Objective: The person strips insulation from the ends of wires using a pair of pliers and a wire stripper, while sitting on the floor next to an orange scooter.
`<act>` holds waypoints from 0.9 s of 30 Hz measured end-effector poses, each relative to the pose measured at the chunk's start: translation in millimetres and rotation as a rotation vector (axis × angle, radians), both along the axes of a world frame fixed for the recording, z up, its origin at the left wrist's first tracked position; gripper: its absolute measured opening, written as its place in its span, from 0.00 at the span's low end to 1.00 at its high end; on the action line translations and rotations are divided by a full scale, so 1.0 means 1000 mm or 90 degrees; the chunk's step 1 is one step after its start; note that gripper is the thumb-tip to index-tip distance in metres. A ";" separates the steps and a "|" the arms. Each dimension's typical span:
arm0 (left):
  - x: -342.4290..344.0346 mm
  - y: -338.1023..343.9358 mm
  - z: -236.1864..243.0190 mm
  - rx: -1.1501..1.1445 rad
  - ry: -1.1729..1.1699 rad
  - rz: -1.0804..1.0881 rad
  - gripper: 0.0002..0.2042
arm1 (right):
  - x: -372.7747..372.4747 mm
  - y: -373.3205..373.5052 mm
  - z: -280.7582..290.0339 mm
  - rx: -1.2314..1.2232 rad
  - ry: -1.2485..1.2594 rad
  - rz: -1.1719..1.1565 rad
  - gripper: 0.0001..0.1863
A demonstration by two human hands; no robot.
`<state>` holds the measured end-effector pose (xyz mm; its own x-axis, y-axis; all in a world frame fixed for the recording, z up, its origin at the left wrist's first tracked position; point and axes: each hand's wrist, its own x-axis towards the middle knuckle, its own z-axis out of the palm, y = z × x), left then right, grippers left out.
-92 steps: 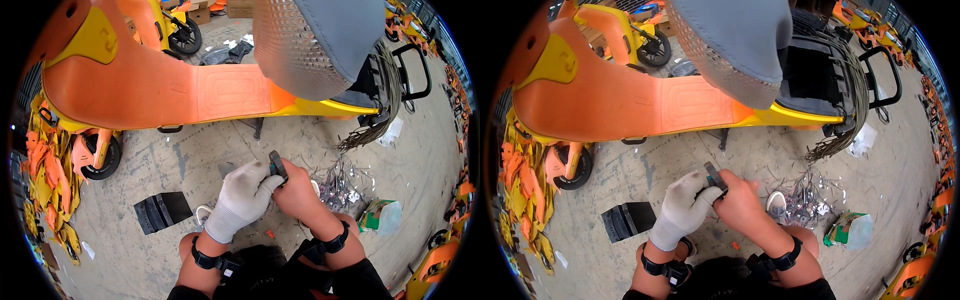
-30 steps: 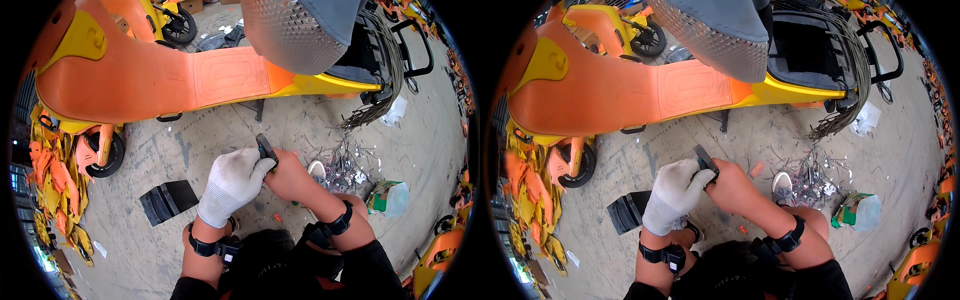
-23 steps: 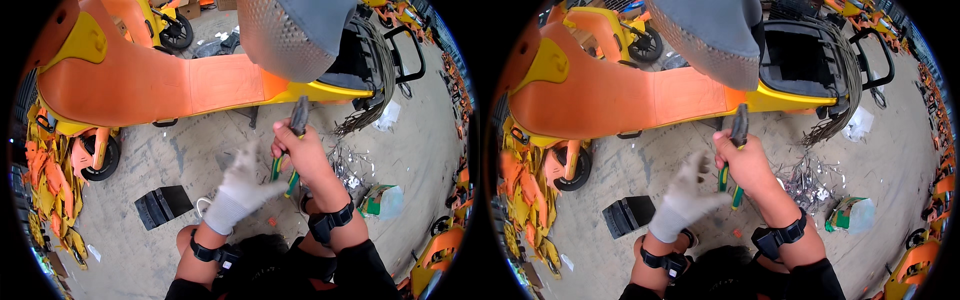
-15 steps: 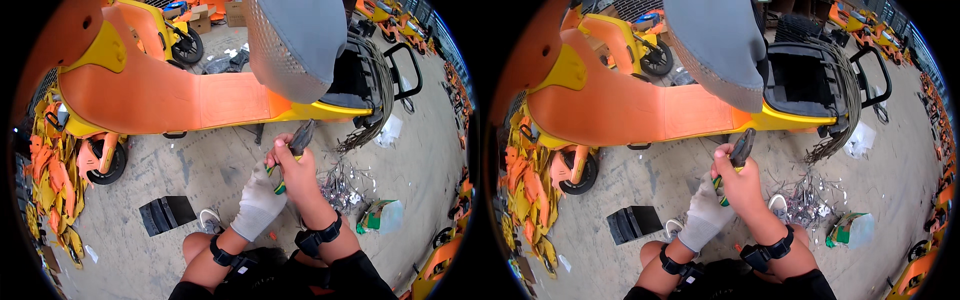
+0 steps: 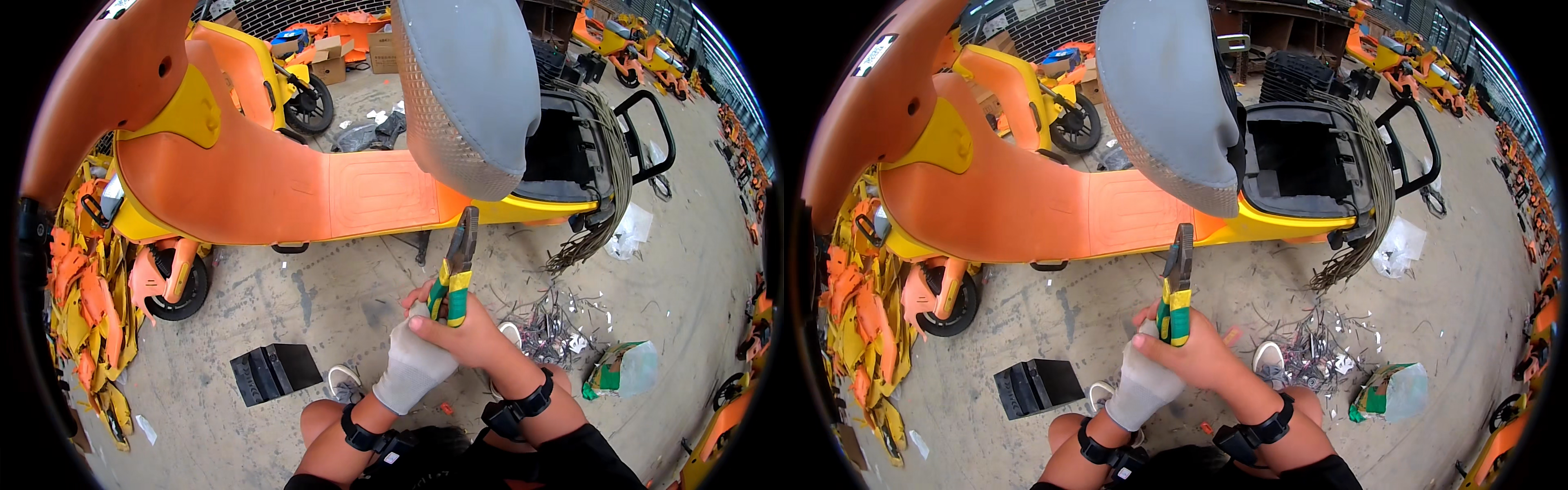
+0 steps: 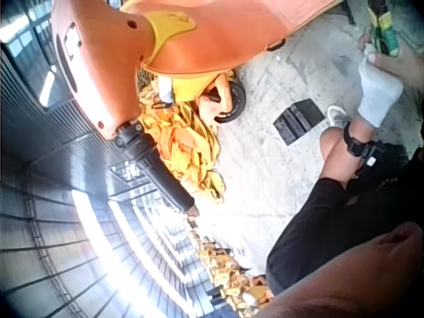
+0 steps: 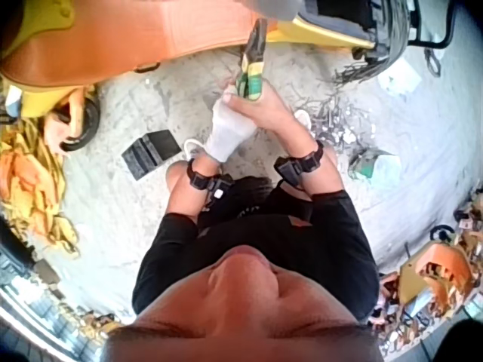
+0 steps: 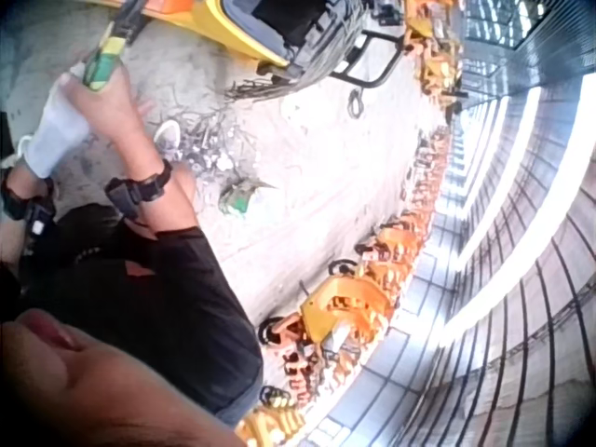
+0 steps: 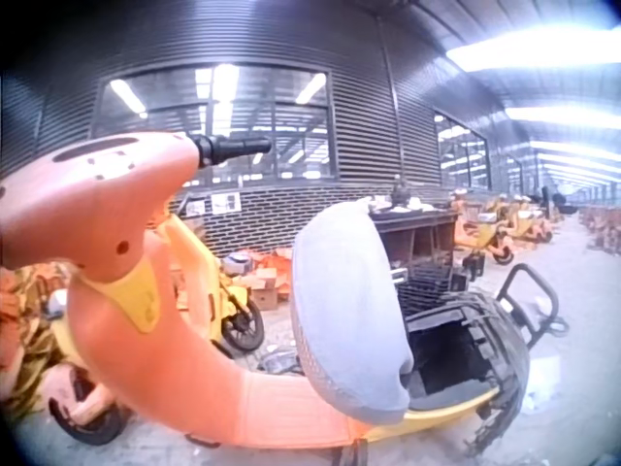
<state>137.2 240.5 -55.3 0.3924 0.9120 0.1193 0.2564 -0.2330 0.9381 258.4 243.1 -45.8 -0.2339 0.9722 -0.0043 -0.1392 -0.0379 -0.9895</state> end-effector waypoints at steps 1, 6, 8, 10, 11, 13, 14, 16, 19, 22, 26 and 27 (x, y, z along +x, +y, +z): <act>-0.004 -0.002 0.003 0.031 0.035 -0.004 0.15 | -0.001 -0.001 0.000 0.001 -0.010 -0.003 0.18; -0.013 0.001 -0.017 0.145 0.214 -0.042 0.21 | -0.004 0.002 0.014 -0.020 -0.095 -0.021 0.14; -0.019 0.010 -0.011 0.070 0.179 -0.094 0.20 | -0.008 0.004 0.018 -0.047 -0.148 -0.046 0.12; -0.026 0.013 0.012 -0.062 0.217 -0.120 0.21 | -0.006 0.003 0.012 -0.088 -0.172 -0.108 0.11; -0.031 0.014 0.029 -0.129 0.238 -0.129 0.21 | -0.003 0.005 0.009 -0.086 -0.188 -0.131 0.11; -0.039 0.027 0.057 -0.186 0.239 -0.085 0.23 | 0.007 0.009 -0.001 -0.085 -0.227 -0.188 0.10; -0.047 0.029 0.065 -0.217 0.238 -0.056 0.24 | 0.007 0.009 -0.003 -0.112 -0.177 -0.159 0.09; -0.057 0.043 0.032 -0.108 0.108 0.129 0.19 | 0.005 0.009 -0.008 -0.167 -0.081 -0.100 0.09; -0.050 0.052 0.040 -0.045 -0.044 0.230 0.15 | -0.005 -0.002 -0.018 -0.117 -0.127 -0.105 0.14; -0.051 0.047 0.023 -0.043 -0.181 0.154 0.16 | -0.022 -0.006 -0.015 -0.044 -0.263 -0.061 0.14; -0.051 0.045 0.043 -0.095 -0.094 0.167 0.15 | -0.029 -0.009 -0.013 -0.073 -0.234 -0.062 0.15; -0.052 0.045 0.042 -0.070 -0.075 0.172 0.15 | -0.029 -0.008 -0.012 -0.071 -0.239 -0.062 0.15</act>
